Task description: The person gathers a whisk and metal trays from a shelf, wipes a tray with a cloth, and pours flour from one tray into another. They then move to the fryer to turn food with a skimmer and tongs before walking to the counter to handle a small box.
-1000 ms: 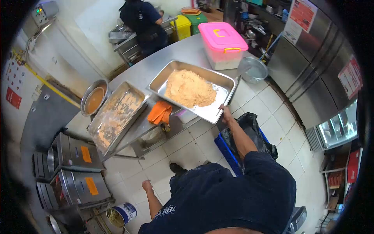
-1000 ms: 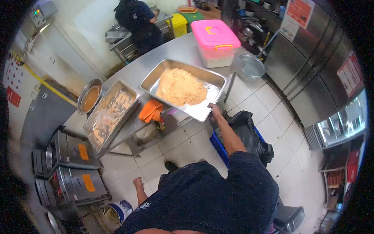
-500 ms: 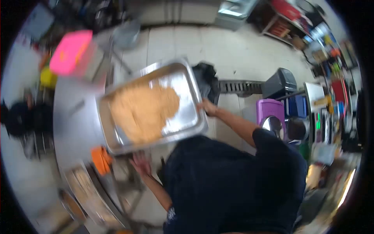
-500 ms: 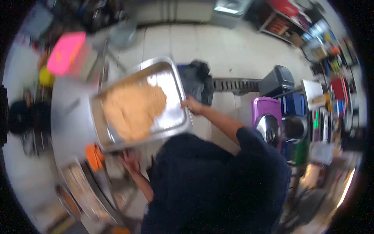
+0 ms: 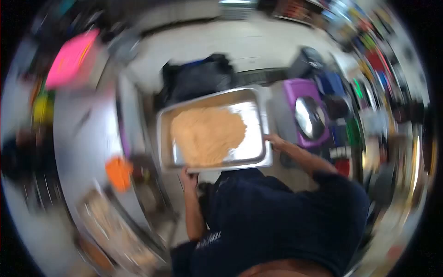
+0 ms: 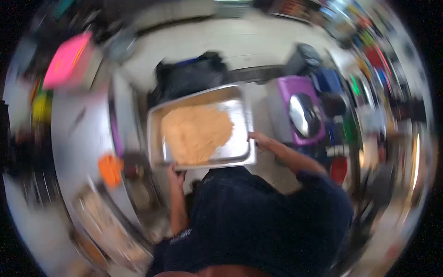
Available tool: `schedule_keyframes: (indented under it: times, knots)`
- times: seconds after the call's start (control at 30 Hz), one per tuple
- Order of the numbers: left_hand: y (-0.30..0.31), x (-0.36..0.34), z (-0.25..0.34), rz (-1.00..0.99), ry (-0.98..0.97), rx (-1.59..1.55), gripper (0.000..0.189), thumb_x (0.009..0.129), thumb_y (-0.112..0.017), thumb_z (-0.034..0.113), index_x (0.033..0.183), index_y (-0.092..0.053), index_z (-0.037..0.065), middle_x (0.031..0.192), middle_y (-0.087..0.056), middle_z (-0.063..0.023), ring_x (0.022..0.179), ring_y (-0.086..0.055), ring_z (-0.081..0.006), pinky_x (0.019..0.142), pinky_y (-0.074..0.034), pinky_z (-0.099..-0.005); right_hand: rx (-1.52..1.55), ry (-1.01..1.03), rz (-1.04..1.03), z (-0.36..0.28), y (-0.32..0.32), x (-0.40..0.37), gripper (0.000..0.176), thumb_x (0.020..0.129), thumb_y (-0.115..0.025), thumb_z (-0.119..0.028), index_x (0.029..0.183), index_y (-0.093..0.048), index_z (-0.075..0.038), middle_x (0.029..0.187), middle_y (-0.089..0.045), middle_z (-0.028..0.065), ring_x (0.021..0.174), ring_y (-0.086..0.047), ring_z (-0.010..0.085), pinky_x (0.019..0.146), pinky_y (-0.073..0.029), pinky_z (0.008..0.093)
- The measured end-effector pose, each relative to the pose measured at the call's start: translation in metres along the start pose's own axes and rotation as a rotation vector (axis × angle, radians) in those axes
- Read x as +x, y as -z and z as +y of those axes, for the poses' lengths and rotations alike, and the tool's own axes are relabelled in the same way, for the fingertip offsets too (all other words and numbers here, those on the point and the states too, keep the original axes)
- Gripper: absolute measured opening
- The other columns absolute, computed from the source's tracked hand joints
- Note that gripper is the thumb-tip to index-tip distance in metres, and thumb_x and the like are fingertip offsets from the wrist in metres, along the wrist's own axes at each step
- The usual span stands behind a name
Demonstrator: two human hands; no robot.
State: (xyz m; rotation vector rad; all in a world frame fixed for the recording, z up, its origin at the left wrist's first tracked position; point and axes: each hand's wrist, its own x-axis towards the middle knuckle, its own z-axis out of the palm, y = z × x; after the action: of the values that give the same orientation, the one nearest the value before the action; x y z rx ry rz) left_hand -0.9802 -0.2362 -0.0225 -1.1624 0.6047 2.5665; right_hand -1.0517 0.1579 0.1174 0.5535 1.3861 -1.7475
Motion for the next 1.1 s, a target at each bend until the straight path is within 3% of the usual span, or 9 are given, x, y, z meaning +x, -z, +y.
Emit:
schedule_keyframes:
  times: [0.03, 0.13, 0.17, 0.33, 0.4, 0.6, 0.9, 1.0, 1.1]
  knots:
    - [0.002, 0.001, 0.009, -0.032, -0.005, 0.003, 0.032, 0.071, -0.046, 0.022, 0.096, -0.048, 0.002, 0.098, -0.05, -0.0116, 0.092, -0.047, -0.0255, 0.078, -0.04, -0.0402, -0.727, 0.274, 0.055, 0.0, 0.006, 0.008, 0.015, 0.069, -0.048, -0.011, 0.079, -0.053, 0.0, 0.081, -0.054, 0.0107, 0.08, -0.052, 0.02, 0.075, -0.042, 0.0336]
    - [0.041, -0.013, 0.0, 0.158, -0.198, 0.108, 0.029, 0.067, -0.047, 0.021, 0.089, -0.049, 0.002, 0.085, -0.053, -0.0093, 0.08, -0.051, -0.0229, 0.07, -0.043, -0.0347, -0.039, -0.004, 0.097, 0.015, -0.039, 0.029, 0.015, 0.069, -0.046, -0.009, 0.079, -0.052, 0.001, 0.075, -0.052, 0.011, 0.075, -0.052, 0.0211, 0.073, -0.042, 0.0337]
    - [0.065, 0.004, -0.002, 0.271, 0.037, -0.147, 0.023, 0.066, -0.046, 0.02, 0.081, -0.051, 0.003, 0.076, -0.053, -0.0082, 0.073, -0.052, -0.0218, 0.064, -0.045, -0.0321, 0.018, -0.051, 0.058, 0.023, -0.036, 0.047, 0.018, 0.068, -0.045, -0.008, 0.082, -0.051, 0.002, 0.074, -0.051, 0.0103, 0.075, -0.051, 0.0215, 0.074, -0.041, 0.034]
    - [0.086, 0.006, -0.057, 0.267, -0.134, -0.327, 0.022, 0.065, -0.047, 0.017, 0.083, -0.051, 0.005, 0.077, -0.053, -0.0059, 0.072, -0.052, -0.0177, 0.057, -0.043, -0.0295, -0.335, -0.141, 0.171, -0.012, -0.052, 0.084, 0.044, 0.068, -0.048, -0.009, 0.106, -0.03, 0.005, 0.071, -0.052, 0.0113, 0.072, -0.052, 0.0221, 0.071, -0.041, 0.0342]
    - [0.14, 0.026, -0.064, 0.288, -0.147, -0.353, 0.019, 0.064, -0.046, 0.016, 0.08, -0.051, 0.005, 0.074, -0.053, -0.0054, 0.07, -0.052, -0.017, 0.056, -0.043, -0.0288, -0.344, -0.142, 0.036, 0.067, 0.009, 0.149, 0.067, 0.066, -0.052, -0.01, 0.119, -0.014, 0.004, 0.075, -0.052, 0.0137, 0.075, -0.051, 0.0214, 0.069, -0.041, 0.0331]
    - [0.207, 0.067, -0.047, 0.587, -0.43, -0.588, 0.018, 0.062, -0.047, 0.013, 0.077, -0.052, 0.005, 0.077, -0.054, -0.0058, 0.074, -0.052, -0.0213, 0.07, -0.043, -0.0335, -0.497, -0.067, -0.227, 0.131, -0.056, 0.29, 0.078, 0.061, -0.055, -0.012, 0.124, -0.01, -0.001, 0.095, -0.048, 0.0159, 0.073, -0.052, 0.0208, 0.069, -0.042, 0.0327]
    - [0.275, 0.105, -0.028, 0.627, -0.37, -0.483, 0.006, 0.065, -0.052, 0.008, 0.07, -0.05, 0.006, 0.073, -0.053, -0.0042, 0.072, -0.051, -0.0164, 0.064, -0.042, -0.0287, -0.608, -0.095, -0.627, 0.159, -0.215, 0.443, 0.079, 0.062, -0.053, -0.012, 0.125, -0.008, 0.001, 0.075, -0.049, 0.0104, 0.068, -0.048, 0.0167, 0.066, -0.04, 0.0305]
    - [0.31, 0.117, 0.018, 0.707, -0.567, -0.63, 0.007, 0.065, -0.051, 0.006, 0.072, -0.05, 0.005, 0.069, -0.053, -0.0041, 0.067, -0.05, -0.0142, 0.048, -0.039, -0.0269, -0.673, -0.016, -0.763, 0.179, -0.275, 0.493, 0.087, 0.06, -0.057, -0.024, 0.126, -0.005, -0.001, 0.102, -0.04, 0.0198, 0.095, -0.043, 0.025, 0.079, -0.037, 0.0335]
    - [0.361, 0.117, 0.073, 0.607, -0.632, -0.487, 0.011, 0.067, -0.051, 0.007, 0.078, -0.051, 0.004, 0.081, -0.054, -0.006, 0.07, -0.051, -0.0183, 0.061, -0.045, -0.0322, -0.63, -0.079, -0.776, 0.187, -0.337, 0.518, 0.095, 0.061, -0.061, -0.041, 0.127, -0.006, -0.001, 0.121, -0.029, 0.0246, 0.11, -0.035, 0.0309, 0.086, -0.034, 0.034]
